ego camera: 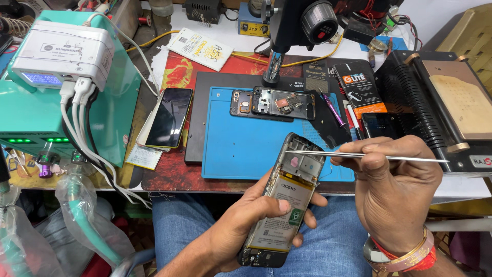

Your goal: The person repairs a disassembled smartphone at a workbench. They hold the phone chassis with the battery exposed, use tweezers to pry and lift the battery and adjust internal components, flip the phone to work on its edges, and set it on the repair mat while continuing to work on it with the tweezers.

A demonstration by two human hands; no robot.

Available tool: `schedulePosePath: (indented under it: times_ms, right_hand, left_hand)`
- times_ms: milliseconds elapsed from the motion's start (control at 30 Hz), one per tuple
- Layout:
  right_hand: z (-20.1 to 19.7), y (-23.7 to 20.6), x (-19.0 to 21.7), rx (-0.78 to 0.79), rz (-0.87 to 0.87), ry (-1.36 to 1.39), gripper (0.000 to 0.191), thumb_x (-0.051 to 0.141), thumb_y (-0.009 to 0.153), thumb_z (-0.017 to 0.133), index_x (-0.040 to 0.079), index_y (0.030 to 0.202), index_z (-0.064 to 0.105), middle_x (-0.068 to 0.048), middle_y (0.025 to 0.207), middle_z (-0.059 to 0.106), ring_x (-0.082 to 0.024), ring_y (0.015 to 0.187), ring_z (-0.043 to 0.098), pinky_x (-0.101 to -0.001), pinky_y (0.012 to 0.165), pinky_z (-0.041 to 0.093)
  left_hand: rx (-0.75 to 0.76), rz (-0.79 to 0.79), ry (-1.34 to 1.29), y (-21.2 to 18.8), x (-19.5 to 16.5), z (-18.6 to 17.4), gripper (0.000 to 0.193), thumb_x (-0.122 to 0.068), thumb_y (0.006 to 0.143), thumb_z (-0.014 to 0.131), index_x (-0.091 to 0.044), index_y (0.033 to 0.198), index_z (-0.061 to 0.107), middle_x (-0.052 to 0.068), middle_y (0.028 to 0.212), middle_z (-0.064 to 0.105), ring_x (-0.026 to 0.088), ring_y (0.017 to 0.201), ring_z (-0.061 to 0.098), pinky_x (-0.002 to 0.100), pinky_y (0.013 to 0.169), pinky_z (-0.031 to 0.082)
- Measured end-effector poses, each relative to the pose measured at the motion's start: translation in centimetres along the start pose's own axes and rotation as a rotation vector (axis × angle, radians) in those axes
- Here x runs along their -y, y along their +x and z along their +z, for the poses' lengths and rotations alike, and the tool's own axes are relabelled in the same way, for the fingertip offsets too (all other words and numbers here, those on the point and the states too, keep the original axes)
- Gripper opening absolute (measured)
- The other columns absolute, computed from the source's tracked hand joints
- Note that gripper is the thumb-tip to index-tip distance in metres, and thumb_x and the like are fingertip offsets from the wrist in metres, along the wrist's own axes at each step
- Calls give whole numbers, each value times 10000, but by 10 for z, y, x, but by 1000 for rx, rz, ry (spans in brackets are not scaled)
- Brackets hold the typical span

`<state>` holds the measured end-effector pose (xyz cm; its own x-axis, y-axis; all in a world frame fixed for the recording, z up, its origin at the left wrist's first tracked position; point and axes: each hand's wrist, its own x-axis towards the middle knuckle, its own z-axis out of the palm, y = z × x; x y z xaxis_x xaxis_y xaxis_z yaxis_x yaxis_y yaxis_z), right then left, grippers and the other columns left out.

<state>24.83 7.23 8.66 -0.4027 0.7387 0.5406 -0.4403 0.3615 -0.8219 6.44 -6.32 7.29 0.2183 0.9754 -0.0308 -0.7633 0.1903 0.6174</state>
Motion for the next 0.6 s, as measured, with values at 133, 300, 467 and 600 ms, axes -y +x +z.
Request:
schedulePosePath:
  times_ms: [133,300,467,600]
  right_hand:
    - [-1,1,1,3,6,-19,198,141,1098,732,-5,1049,608,-148,968,708,-252,975,755,-433,892,657]
    - [-2,1,1,21,6,-51,206,150,1096,729,-5,1051,600,-150,974,704,-240,987,750,-405,902,647]
    - [-2,2,3,23,4,-62,218,166,1101,725,-1,1053,593,-152,965,706,-233,968,753,-372,872,646]
    - [-1,2,3,21,11,-48,227,180,1095,725,2,1053,590,-156,970,711,-224,946,752,-365,868,649]
  left_hand:
    - [13,-10,-4,0,1,0,762,-217,927,564,-60,1617,282,240,1340,588,239,1055,632,360,817,573]
    - [14,-11,9,0,1,-1,758,-221,926,566,-52,1613,293,241,1336,588,237,1051,634,359,812,572]
    - [16,-16,11,0,1,-1,765,-224,927,567,-49,1617,288,244,1336,587,237,1048,634,360,810,574]
    - [13,-21,8,0,1,-1,776,-226,927,569,-56,1625,277,246,1336,586,236,1046,633,358,807,574]
